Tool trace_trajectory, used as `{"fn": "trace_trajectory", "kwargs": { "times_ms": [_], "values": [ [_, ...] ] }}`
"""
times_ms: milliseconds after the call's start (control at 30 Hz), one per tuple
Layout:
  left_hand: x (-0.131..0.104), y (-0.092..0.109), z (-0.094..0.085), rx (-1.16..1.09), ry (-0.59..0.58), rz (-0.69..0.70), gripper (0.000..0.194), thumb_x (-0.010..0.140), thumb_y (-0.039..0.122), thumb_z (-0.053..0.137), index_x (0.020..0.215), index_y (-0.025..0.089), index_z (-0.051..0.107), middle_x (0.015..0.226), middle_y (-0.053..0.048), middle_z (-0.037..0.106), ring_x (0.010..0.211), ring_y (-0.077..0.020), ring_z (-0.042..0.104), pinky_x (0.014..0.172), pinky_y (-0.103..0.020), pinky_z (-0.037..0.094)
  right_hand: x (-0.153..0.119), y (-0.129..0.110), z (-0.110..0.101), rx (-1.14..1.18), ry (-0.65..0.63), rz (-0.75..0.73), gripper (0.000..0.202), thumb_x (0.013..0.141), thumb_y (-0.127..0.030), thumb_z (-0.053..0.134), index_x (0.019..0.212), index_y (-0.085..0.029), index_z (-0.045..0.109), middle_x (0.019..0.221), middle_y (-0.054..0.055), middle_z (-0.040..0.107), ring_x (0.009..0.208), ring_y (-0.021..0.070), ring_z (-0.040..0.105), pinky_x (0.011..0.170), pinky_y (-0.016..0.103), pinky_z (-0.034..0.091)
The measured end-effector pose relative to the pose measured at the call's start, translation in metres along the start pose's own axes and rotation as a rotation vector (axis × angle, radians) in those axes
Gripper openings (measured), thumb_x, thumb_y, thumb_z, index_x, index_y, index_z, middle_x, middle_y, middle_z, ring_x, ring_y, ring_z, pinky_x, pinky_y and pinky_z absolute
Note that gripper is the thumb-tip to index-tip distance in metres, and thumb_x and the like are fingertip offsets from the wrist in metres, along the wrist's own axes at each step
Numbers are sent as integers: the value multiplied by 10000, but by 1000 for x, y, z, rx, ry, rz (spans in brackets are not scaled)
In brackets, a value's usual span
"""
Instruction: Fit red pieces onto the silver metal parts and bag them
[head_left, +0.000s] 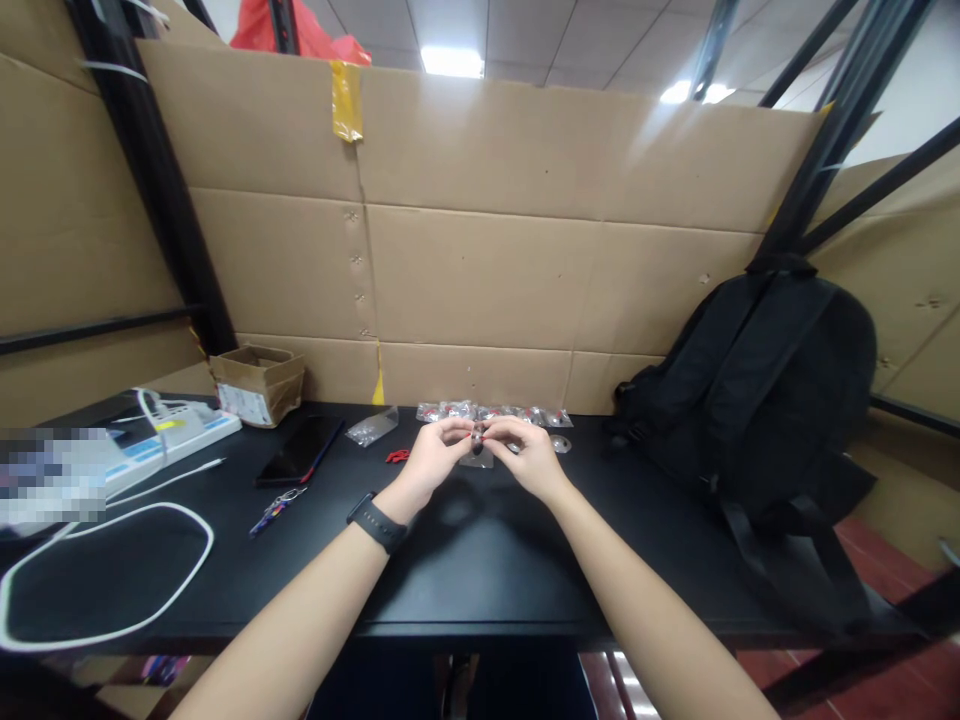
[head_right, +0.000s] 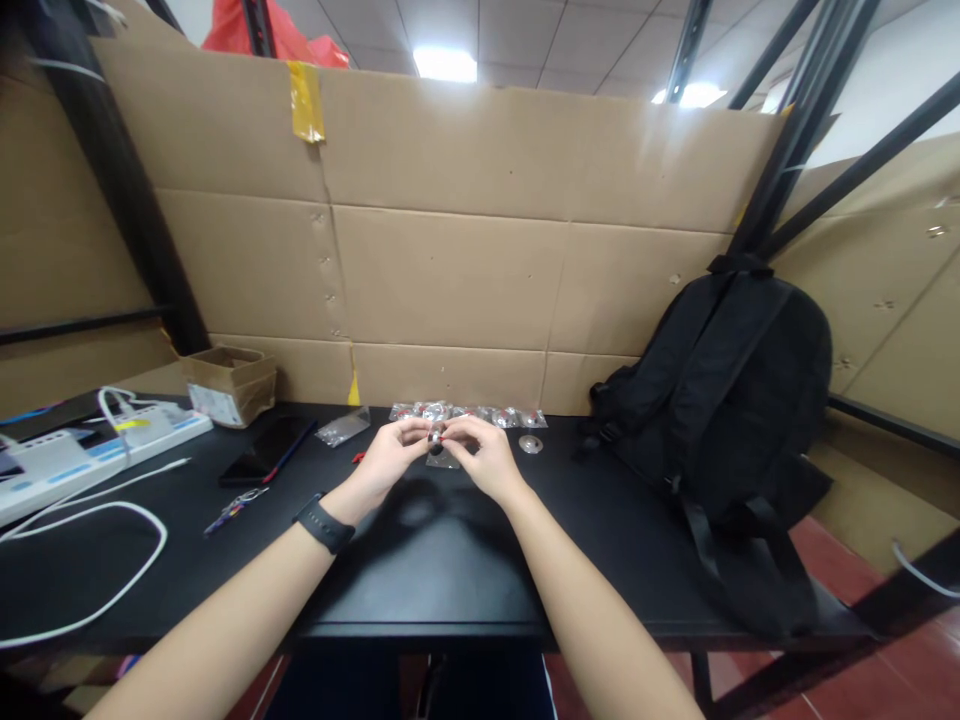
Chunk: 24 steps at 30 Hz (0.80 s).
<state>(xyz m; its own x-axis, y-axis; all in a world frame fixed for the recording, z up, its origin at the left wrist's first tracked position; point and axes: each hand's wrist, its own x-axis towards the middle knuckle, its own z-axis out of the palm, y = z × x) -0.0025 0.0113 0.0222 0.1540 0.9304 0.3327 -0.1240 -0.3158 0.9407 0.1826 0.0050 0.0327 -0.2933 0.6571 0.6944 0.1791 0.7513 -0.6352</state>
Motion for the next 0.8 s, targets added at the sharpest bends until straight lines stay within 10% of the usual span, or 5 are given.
{"fn": "trace_trajectory", "kwargs": {
  "times_ms": [533,700,800],
  "values": [
    [-7,10,-9,860,-181,350,178,879,384,657,812,287,790,1030,-13,752,1044,-221,635,967,-359,393,2,2,-11,-363,-146,-74,33,926,-256,626,916,-234,648,1245,76,597,1224,247,524,1085,463,371],
    [-5,12,-17,1003,-234,296,164,896,366,643,909,326,802,1019,-16,762,1028,-227,628,893,-355,333,3,36,-42,-530,48,81,138,939,-218,534,1005,-209,655,1040,81,670,994,224,622,940,394,472],
    [-6,13,-22,1036,-388,279,185,912,355,623,870,308,796,937,-11,777,950,-208,647,887,-349,295,-3,65,-54,-722,-41,225,246,849,-241,660,1090,-196,667,1118,99,669,1065,246,616,958,391,465]
  ]
}}
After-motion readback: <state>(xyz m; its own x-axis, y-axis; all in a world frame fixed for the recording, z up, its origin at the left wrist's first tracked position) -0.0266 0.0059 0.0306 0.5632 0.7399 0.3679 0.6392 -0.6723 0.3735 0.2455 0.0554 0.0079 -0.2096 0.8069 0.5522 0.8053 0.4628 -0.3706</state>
